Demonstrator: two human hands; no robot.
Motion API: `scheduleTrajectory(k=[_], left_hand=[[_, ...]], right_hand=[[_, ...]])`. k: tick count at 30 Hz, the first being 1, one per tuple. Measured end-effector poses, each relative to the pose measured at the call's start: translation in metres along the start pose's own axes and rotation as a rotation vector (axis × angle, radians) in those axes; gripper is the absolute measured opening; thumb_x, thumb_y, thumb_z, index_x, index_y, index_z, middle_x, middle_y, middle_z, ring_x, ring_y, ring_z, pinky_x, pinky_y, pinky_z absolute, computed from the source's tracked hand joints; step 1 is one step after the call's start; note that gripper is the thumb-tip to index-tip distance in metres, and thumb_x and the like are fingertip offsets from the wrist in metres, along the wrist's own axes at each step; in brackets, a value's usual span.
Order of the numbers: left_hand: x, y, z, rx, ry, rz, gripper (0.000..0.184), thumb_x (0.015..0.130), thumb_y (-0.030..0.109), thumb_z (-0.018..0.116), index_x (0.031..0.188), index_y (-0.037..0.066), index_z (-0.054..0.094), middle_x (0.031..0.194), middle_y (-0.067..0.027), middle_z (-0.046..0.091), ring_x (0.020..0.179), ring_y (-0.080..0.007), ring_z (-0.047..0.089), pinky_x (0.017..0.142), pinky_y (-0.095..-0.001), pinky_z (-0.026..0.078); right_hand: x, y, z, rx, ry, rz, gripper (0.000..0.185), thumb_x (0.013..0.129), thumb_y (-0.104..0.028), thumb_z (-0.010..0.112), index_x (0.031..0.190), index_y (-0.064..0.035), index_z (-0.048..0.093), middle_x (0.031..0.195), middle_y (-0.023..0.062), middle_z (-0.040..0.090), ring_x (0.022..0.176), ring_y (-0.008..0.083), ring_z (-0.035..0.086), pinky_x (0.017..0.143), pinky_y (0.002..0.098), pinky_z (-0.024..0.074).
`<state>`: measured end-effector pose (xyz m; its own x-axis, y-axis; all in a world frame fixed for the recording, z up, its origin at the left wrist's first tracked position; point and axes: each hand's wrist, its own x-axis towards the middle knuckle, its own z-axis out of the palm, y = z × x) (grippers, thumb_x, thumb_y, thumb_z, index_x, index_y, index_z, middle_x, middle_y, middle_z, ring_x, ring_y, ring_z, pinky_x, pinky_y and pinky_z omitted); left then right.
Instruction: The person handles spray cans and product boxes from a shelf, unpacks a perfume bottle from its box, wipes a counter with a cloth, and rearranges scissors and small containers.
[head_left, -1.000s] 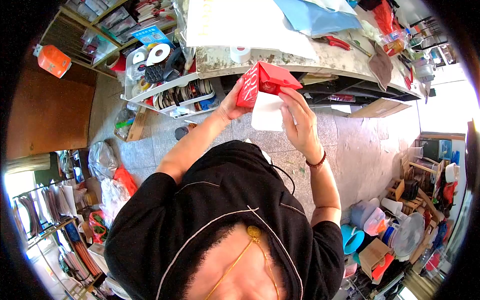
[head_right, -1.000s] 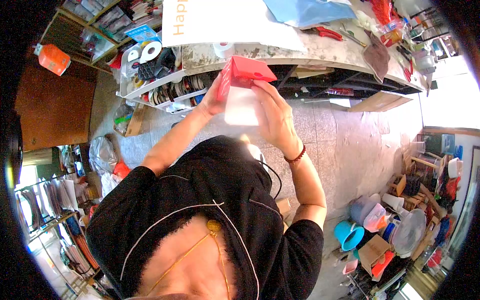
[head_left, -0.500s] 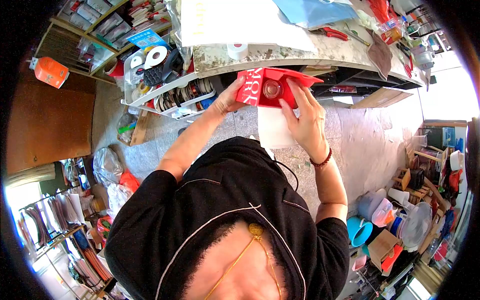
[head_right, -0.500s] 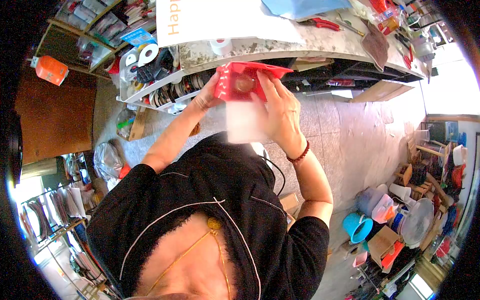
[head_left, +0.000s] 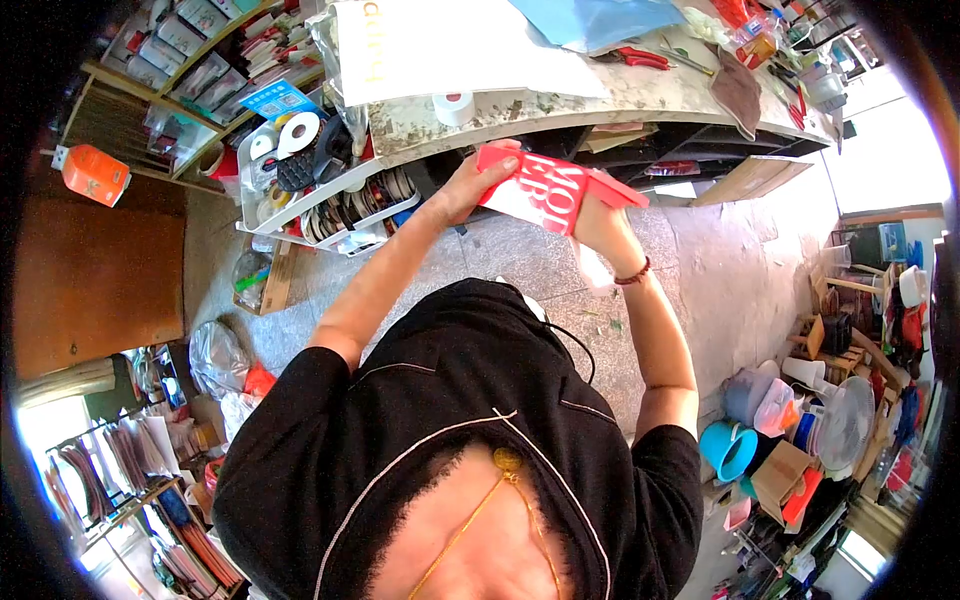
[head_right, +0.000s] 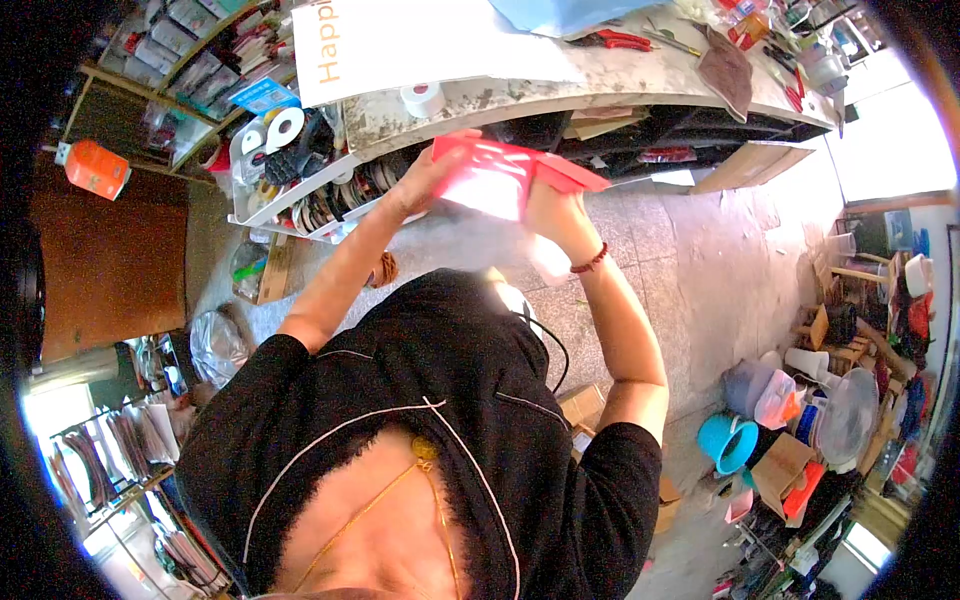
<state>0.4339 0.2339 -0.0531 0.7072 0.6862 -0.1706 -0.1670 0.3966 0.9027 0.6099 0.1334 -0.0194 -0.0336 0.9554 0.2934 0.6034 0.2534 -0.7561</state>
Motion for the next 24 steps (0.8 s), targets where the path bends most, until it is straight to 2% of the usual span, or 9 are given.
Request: scheduleTrajectory(k=[2, 4, 5, 6, 8, 15, 19, 21, 24], left_hand=[[0.001, 0.005, 0.003, 0.125, -0.027, 0.051, 0.051, 0.083, 0.035, 0.057, 0.118, 0.001, 0.043, 0.103, -0.0091, 0.057, 0.09, -0.0129, 0.057, 0.08, -0.0278, 0.047], [0.004, 0.008, 0.0, 0.07, -0.011, -0.032, 0.05, 0.084, 0.036, 0.055, 0.118, 0.001, 0.043, 0.102, -0.0081, 0.056, 0.089, -0.0108, 0.057, 0.079, -0.0252, 0.047], [0.003, 0.008, 0.003, -0.003, 0.021, -0.07, 0.048, 0.086, 0.038, 0.052, 0.115, 0.002, 0.045, 0.096, -0.0066, 0.059, 0.082, -0.0104, 0.059, 0.071, -0.025, 0.05], [0.006, 0.003, -0.007, -0.031, 0.043, -0.14, 0.046, 0.087, 0.043, 0.047, 0.11, 0.004, 0.048, 0.088, -0.0053, 0.061, 0.073, -0.0114, 0.061, 0.059, -0.0254, 0.052], [0.005, -0.001, -0.014, -0.112, 0.112, -0.18, 0.047, 0.087, 0.048, 0.042, 0.106, 0.005, 0.049, 0.081, -0.0057, 0.062, 0.065, -0.0132, 0.062, 0.049, -0.0257, 0.051], [0.007, -0.012, -0.022, -0.282, -0.066, -0.19, 0.053, 0.086, 0.055, 0.036, 0.109, 0.008, 0.046, 0.086, -0.0081, 0.062, 0.068, -0.0181, 0.061, 0.053, -0.0325, 0.052], [0.006, -0.01, -0.017, -0.306, -0.026, -0.217, 0.054, 0.086, 0.056, 0.036, 0.109, 0.008, 0.046, 0.087, -0.0082, 0.062, 0.069, -0.0181, 0.061, 0.052, -0.0322, 0.051], [0.01, -0.011, -0.019, -0.347, -0.098, -0.256, 0.054, 0.087, 0.055, 0.035, 0.12, 0.012, 0.041, 0.097, -0.0086, 0.061, 0.075, -0.0208, 0.062, 0.052, -0.034, 0.05], [0.011, -0.009, -0.013, -0.352, -0.108, -0.226, 0.056, 0.086, 0.055, 0.035, 0.12, 0.011, 0.041, 0.098, -0.0086, 0.061, 0.077, -0.0213, 0.062, 0.053, -0.0334, 0.051]], right_hand=[[-0.01, 0.002, 0.008, 0.149, 0.093, 0.01, 0.028, 0.072, -0.018, 0.062, 0.095, -0.0024, 0.058, 0.087, 0.0165, 0.06, 0.082, 0.0247, 0.061, 0.066, 0.0355, 0.0478], [-0.012, 0.001, 0.003, -0.05, 0.117, 0.176, 0.03, 0.071, -0.017, 0.064, 0.098, -0.0044, 0.059, 0.085, 0.0153, 0.062, 0.077, 0.0249, 0.062, 0.065, 0.035, 0.0482], [-0.007, -0.009, -0.002, -0.011, 0.185, 0.125, 0.034, 0.071, -0.021, 0.064, 0.1, -0.0059, 0.059, 0.082, 0.0144, 0.063, 0.071, 0.0257, 0.062, 0.064, 0.0347, 0.0484], [-0.002, -0.033, -0.019, -0.197, 0.111, 0.218, 0.033, 0.069, -0.026, 0.065, 0.096, -0.0066, 0.062, 0.076, 0.0137, 0.063, 0.066, 0.026, 0.062, 0.061, 0.0336, 0.0485], [-0.003, -0.041, -0.039, -0.309, 0.159, 0.245, 0.031, 0.069, -0.03, 0.066, 0.088, -0.0057, 0.064, 0.072, 0.0136, 0.062, 0.066, 0.0256, 0.062, 0.059, 0.0329, 0.0483], [-0.006, -0.017, -0.09, 0.22, 0.073, 0.393, 0.021, 0.071, -0.018, 0.069, 0.081, 0.0004, 0.065, 0.064, 0.005, 0.061, 0.057, 0.0072, 0.05, 0.052, 0.0215, 0.0398], [-0.006, -0.025, -0.095, 0.34, 0.102, 0.378, 0.018, 0.073, -0.016, 0.068, 0.078, 0.0011, 0.065, 0.064, 0.0032, 0.059, 0.057, 0.0066, 0.049, 0.05, 0.0206, 0.0367], [-0.006, -0.023, -0.093, 0.399, 0.122, 0.373, 0.017, 0.073, -0.015, 0.068, 0.078, 0.0014, 0.065, 0.062, 0.002, 0.058, 0.057, 0.0059, 0.048, 0.05, 0.0202, 0.0354], [-0.005, -0.02, -0.095, 0.342, 0.13, 0.368, 0.016, 0.073, -0.014, 0.067, 0.078, 0.0011, 0.065, 0.061, 0.0014, 0.057, 0.056, 0.0055, 0.047, 0.049, 0.0203, 0.0342]])
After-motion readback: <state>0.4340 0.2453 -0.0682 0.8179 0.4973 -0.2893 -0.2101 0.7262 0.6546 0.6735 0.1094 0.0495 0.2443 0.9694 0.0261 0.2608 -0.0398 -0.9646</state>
